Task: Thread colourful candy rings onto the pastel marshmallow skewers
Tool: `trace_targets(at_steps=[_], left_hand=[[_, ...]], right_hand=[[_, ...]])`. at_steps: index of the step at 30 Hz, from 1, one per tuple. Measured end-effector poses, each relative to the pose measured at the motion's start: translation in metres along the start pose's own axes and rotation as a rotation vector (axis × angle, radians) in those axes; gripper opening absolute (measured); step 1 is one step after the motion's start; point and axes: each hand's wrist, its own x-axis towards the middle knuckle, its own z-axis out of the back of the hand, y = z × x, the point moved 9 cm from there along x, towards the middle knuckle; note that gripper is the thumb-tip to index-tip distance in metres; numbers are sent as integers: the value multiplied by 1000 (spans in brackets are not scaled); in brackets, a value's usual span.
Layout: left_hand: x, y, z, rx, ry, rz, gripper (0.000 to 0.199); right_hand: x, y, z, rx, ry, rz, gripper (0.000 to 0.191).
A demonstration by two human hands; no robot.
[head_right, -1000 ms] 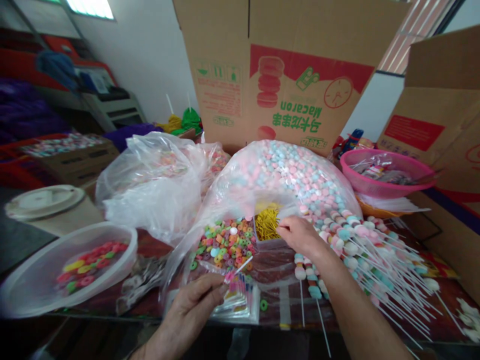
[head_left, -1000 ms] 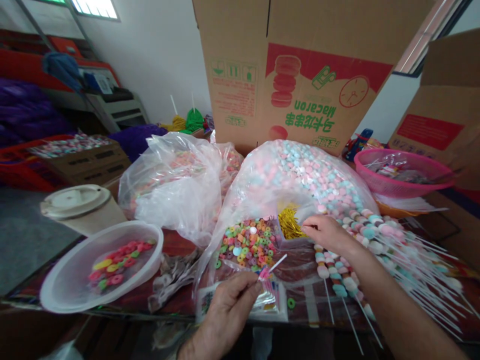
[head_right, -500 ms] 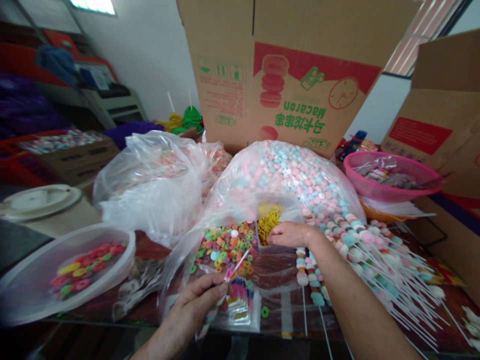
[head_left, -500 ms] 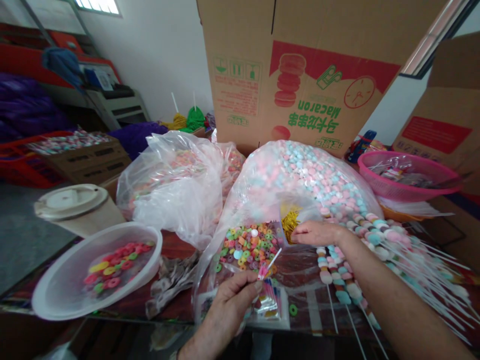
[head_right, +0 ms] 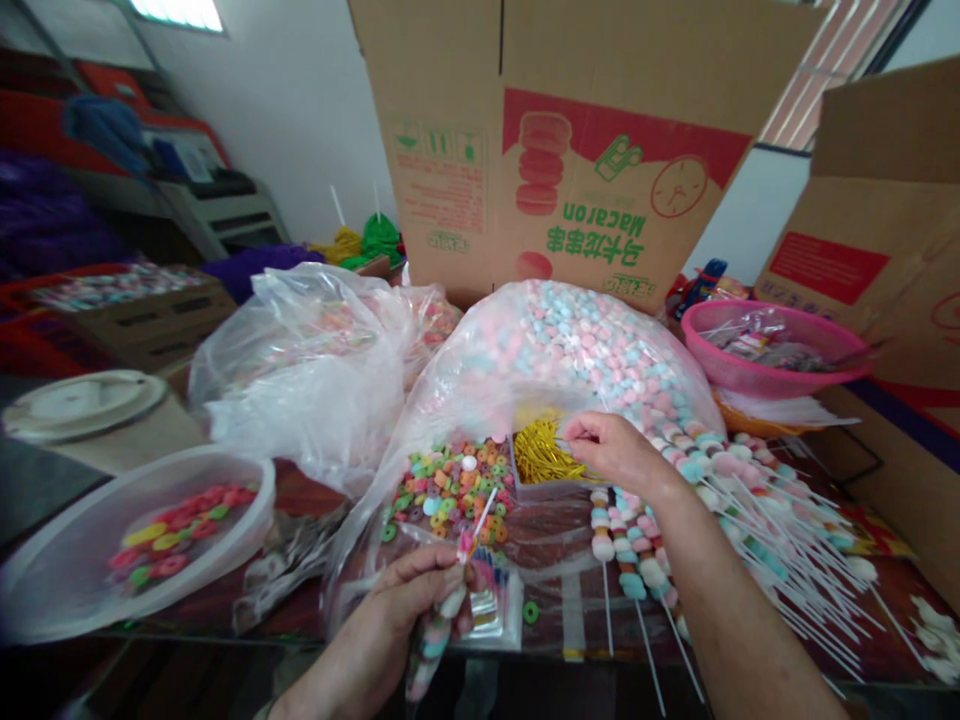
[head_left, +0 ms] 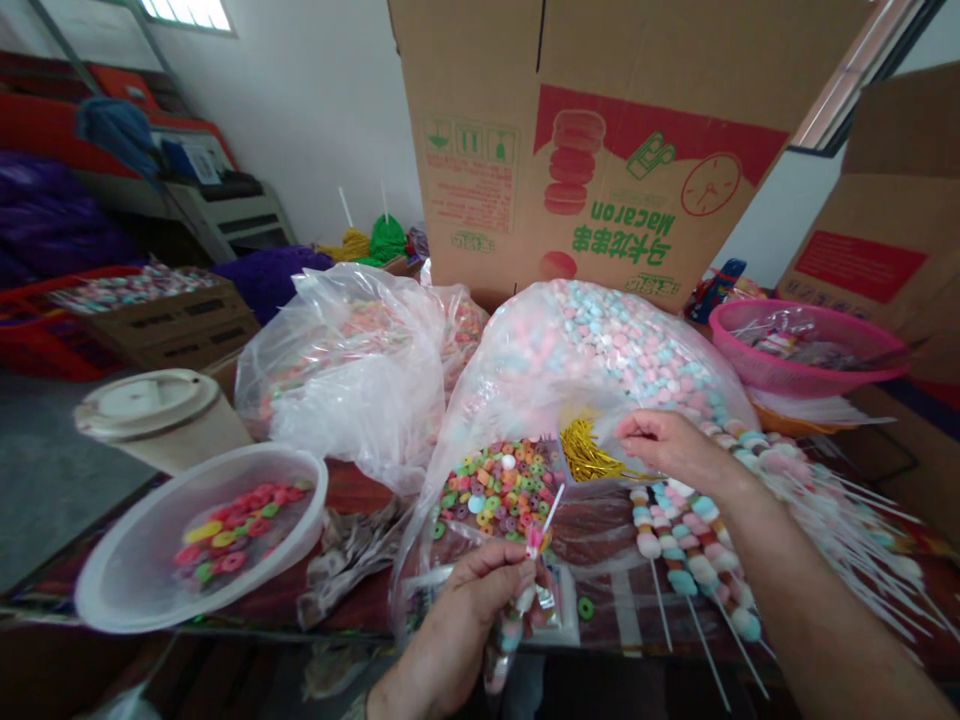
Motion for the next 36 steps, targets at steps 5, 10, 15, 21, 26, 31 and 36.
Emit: trace_targets(at_steps=[5, 10, 15, 21, 26, 31, 36], left_hand=[[1, 6, -16, -93, 44, 7, 21], [-1, 8, 4, -56, -14, -46, 20], [1, 11, 3, -24, 2, -11, 23], [-7, 6, -14, -53, -8, -32, 17], [-5, 8, -1, -44, -41, -37, 17], [2, 18, -5, -3, -13, 15, 25], [0, 12, -8, -15, -39, -20, 24]], right_hand=[[31, -4, -44, -144, 54, -79, 19], [57, -2, -51, -197, 155, -74, 28], [50, -16, -33, -226, 138, -98, 28], [50, -18, -57, -248, 201, -126, 28], [49, -18, -41, -170, 149, -80, 29], [39, -21, -8, -59, 1, -98, 19], [-3, -8, 2, 102, -145, -83, 29]])
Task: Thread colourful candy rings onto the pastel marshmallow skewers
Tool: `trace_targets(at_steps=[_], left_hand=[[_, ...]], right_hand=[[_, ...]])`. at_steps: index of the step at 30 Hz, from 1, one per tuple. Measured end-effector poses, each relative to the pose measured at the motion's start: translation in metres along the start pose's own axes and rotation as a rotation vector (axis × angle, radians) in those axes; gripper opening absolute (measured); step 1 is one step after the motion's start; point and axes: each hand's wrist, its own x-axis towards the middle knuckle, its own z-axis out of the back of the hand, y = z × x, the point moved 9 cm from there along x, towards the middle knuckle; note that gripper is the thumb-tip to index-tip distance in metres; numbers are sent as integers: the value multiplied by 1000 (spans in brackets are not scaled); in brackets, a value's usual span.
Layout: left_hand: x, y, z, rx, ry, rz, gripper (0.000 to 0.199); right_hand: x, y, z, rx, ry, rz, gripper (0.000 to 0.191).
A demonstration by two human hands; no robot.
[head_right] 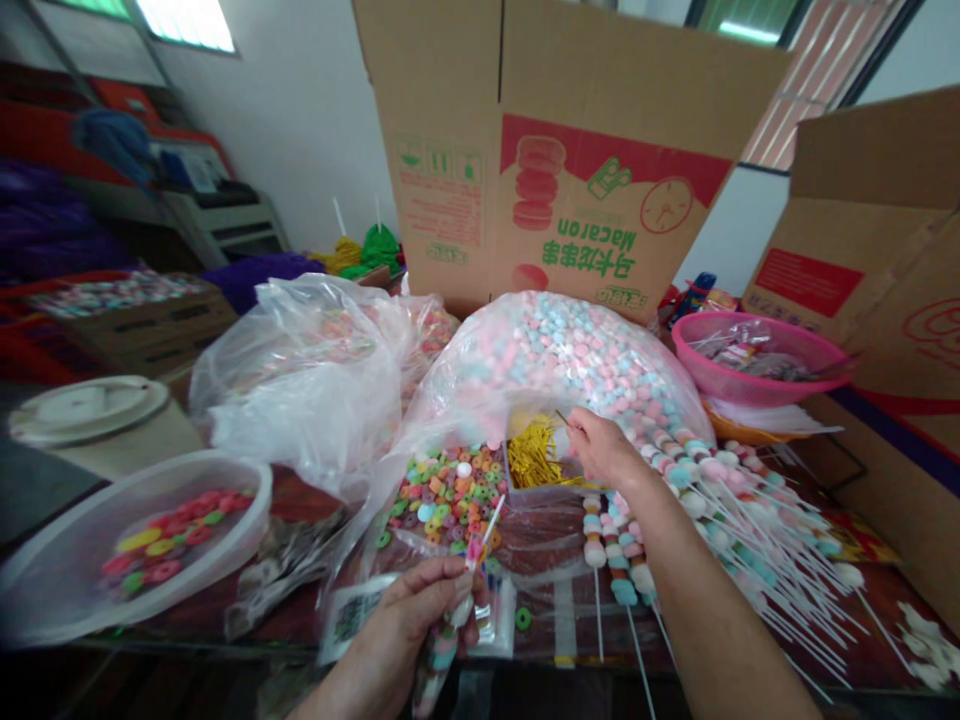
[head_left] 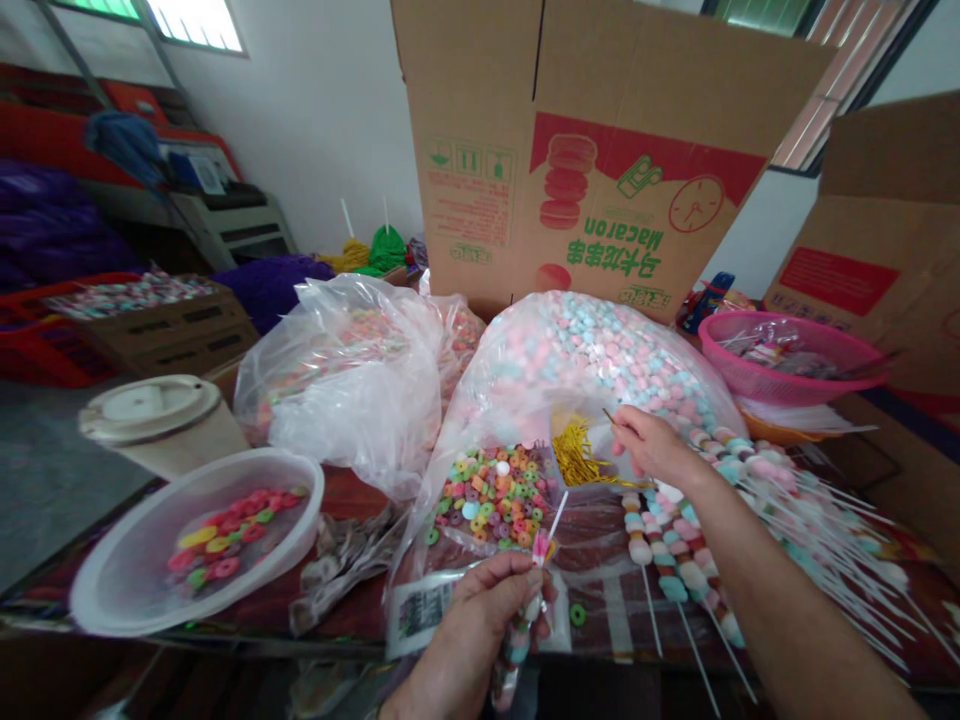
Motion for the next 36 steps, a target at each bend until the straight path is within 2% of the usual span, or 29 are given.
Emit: trace_targets(at_steps=[3, 5, 6, 8, 12, 14, 16, 20, 22, 23, 25, 27, 29, 31, 33, 36], left_hand=[[0, -8, 1, 25, -28, -47, 22], [2, -12, -2, 72, -35, -73, 21], [2, -13, -5, 97, -34, -93, 20], [2, -15, -10, 140, -19, -134, 17], [-5, -10, -19, 235, 104, -130, 21], [-11, -5, -25, 293, 221, -108, 30], [-15, -3, -28, 330, 277, -121, 37], [-12, -7, -20, 293, 135, -148, 41], [-12, -5, -22, 230, 148, -103, 40], [-13, -3, -25, 193, 194, -54, 37], [-18, 10, -33, 119, 344, 116, 32], [-28, 24, -40, 41, 483, 304, 32], [-35, 29, -43, -22, 550, 376, 34], [-31, 25, -41, -53, 505, 308, 35], [-23, 16, -35, -11, 386, 151, 35], [-19, -18, -18, 171, 87, -244, 43]], right_hand=[[-53, 30, -17, 245, -17, 170, 30], [-90, 57, -38, 405, 8, 318, 30], [-105, 67, -48, 453, -12, 351, 31], [-122, 76, -65, 529, -68, 326, 37], [-128, 73, -89, 712, -71, 225, 55], [-128, 69, -91, 762, -87, 224, 59], [-130, 65, -92, 714, -124, 230, 61], [-137, 51, -95, 611, -275, 140, 68], [-142, 45, -92, 698, -312, 116, 58], [-145, 49, -89, 723, -290, 167, 45], [-153, 69, -80, 680, -183, 380, 19], [-164, 89, -72, 587, -82, 599, 19], [-168, 94, -68, 541, -50, 666, 18], [-163, 89, -69, 493, -103, 599, 19], [-158, 81, -69, 381, -225, 512, 21], [-163, 82, -61, 149, -458, 493, 21]])
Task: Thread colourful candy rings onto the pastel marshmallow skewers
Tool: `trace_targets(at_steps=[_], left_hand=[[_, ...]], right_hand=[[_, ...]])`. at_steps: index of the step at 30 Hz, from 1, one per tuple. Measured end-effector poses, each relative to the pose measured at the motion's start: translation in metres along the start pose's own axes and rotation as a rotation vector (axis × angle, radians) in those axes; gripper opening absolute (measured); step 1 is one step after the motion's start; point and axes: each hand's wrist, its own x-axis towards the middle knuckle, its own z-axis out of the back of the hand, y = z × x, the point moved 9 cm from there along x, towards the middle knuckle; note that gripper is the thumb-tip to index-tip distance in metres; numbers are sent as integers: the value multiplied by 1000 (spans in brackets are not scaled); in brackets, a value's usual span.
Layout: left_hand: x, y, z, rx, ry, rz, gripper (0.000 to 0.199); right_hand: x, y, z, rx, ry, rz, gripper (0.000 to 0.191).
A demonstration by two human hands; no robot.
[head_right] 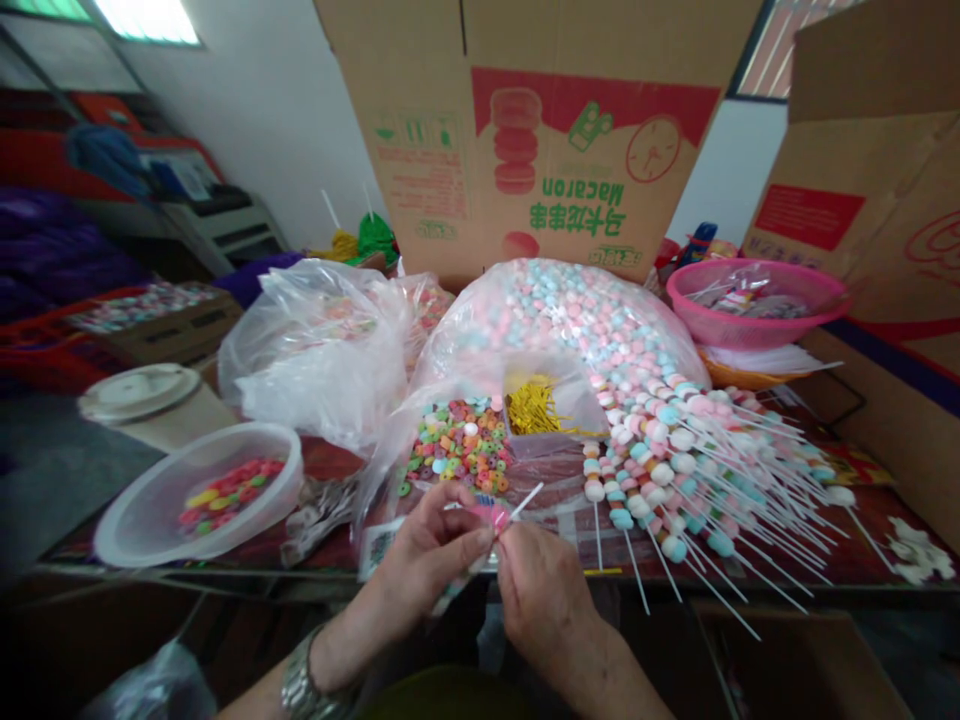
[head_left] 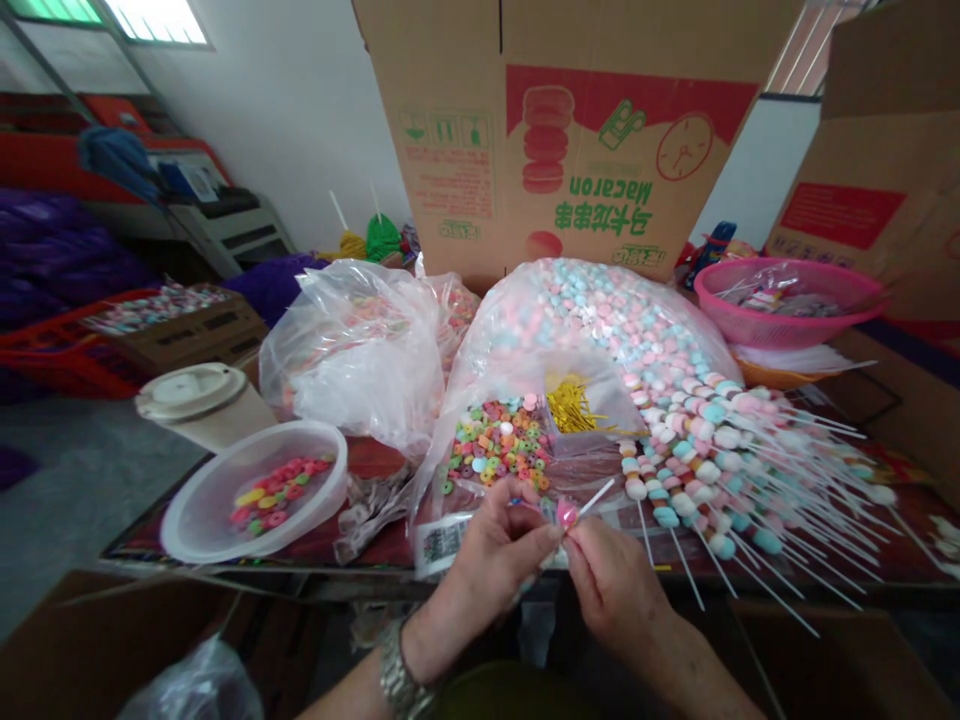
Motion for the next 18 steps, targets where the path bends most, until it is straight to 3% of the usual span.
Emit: trace_targets(at_steps=[2, 3, 6, 8, 10, 13, 15, 18], left_hand=[[-3, -19, 8, 112, -127, -116, 53], [-4, -22, 8, 112, -113, -64, 57], [-13, -29, -9, -112, 148, 199, 70], [-20, -59, -10, -254, 251, 82, 75], [-29, -68, -15, -100, 402, 32, 81], [-31, -42, -11, 370, 373, 48, 53], [-28, -23, -8, 536, 284, 41, 41], [-21, -6, -11, 556, 186, 7, 41]], right_hand=[[-2, 10, 9, -143, -115, 41, 21], [-4, 17, 11, -172, -135, 66, 22], [-7, 26, -3, -23, 17, 67, 23], [-7, 11, -10, 184, 67, -131, 24], [-9, -12, -8, 369, -30, -405, 26], [-11, -17, -15, 597, -117, -550, 27], [-15, -11, -34, 765, -40, -615, 28], [-37, -7, -67, 978, 206, -811, 40]])
